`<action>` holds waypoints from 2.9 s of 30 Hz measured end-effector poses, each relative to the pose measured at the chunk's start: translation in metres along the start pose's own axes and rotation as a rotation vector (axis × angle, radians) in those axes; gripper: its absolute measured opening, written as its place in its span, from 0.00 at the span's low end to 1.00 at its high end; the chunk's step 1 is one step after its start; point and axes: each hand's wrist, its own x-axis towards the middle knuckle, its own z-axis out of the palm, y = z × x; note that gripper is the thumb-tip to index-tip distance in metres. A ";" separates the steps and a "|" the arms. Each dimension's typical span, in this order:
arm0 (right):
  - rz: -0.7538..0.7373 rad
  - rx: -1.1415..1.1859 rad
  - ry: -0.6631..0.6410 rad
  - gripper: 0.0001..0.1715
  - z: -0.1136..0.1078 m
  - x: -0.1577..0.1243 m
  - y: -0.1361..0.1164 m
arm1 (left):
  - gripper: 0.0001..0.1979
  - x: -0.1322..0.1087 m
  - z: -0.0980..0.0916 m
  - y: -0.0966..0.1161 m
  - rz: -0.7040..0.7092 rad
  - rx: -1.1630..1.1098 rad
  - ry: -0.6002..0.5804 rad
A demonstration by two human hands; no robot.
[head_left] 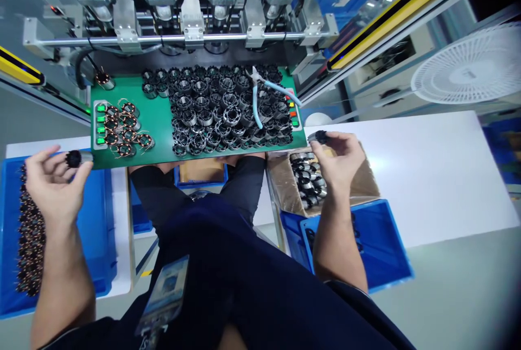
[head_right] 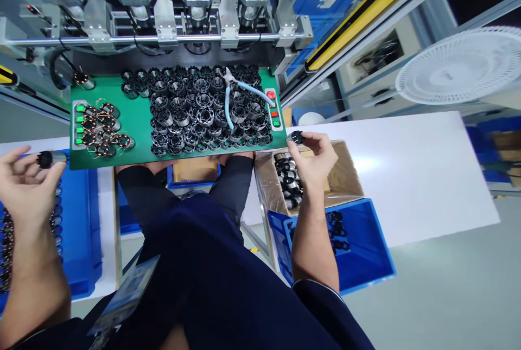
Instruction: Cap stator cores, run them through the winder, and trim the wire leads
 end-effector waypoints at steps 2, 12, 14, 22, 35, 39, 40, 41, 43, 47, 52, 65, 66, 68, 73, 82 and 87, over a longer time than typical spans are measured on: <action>0.000 0.000 0.001 0.46 0.008 0.000 0.005 | 0.39 0.002 0.010 -0.015 0.053 0.091 0.016; 0.043 -0.109 0.003 0.46 0.031 -0.011 0.016 | 0.30 -0.007 0.018 -0.043 0.162 0.259 0.010; 0.050 -0.089 -0.033 0.45 0.026 -0.009 0.007 | 0.28 -0.009 0.013 -0.043 0.159 0.271 -0.059; -0.219 0.062 0.016 0.40 -0.005 0.070 -0.098 | 0.29 0.066 -0.009 0.023 0.341 0.118 0.047; -0.715 -0.103 -0.560 0.31 0.294 0.226 -0.369 | 0.30 0.305 0.090 0.194 0.588 0.415 -0.307; -0.649 -0.169 -0.550 0.32 0.359 0.247 -0.378 | 0.18 0.329 0.103 0.184 0.574 0.400 -0.353; -0.659 -0.168 -0.561 0.33 0.367 0.254 -0.377 | 0.17 0.333 0.103 0.182 0.570 0.401 -0.370; -0.681 -0.168 -0.577 0.34 0.374 0.260 -0.375 | 0.17 0.336 0.103 0.181 0.570 0.403 -0.388; -0.736 -0.179 -0.622 0.35 0.382 0.270 -0.372 | 0.16 0.342 0.100 0.181 0.568 0.416 -0.421; -0.818 -0.184 -0.685 0.35 0.391 0.277 -0.371 | 0.15 0.352 0.099 0.187 0.576 0.431 -0.473; -0.825 -0.232 -0.698 0.33 0.392 0.271 -0.381 | 0.18 0.358 0.107 0.194 0.559 0.436 -0.513; -0.933 -0.628 -0.894 0.32 0.364 0.274 -0.411 | 0.43 0.313 0.132 0.155 0.615 0.495 -0.407; -0.928 -0.629 -0.874 0.30 0.358 0.265 -0.408 | 0.50 0.307 0.141 0.144 0.616 0.462 -0.371; -0.929 -0.634 -0.821 0.32 0.351 0.240 -0.397 | 0.55 0.303 0.160 0.121 0.624 0.346 -0.310; -0.853 -0.643 -0.767 0.63 0.351 0.179 -0.354 | 0.49 0.316 0.183 0.093 0.635 0.159 -0.265; -0.903 -0.494 -0.542 0.48 0.345 0.149 -0.342 | 0.41 0.302 0.172 0.094 0.603 0.080 -0.180; -0.884 -0.483 -0.529 0.48 0.349 0.146 -0.347 | 0.38 0.306 0.172 0.096 0.566 0.078 -0.140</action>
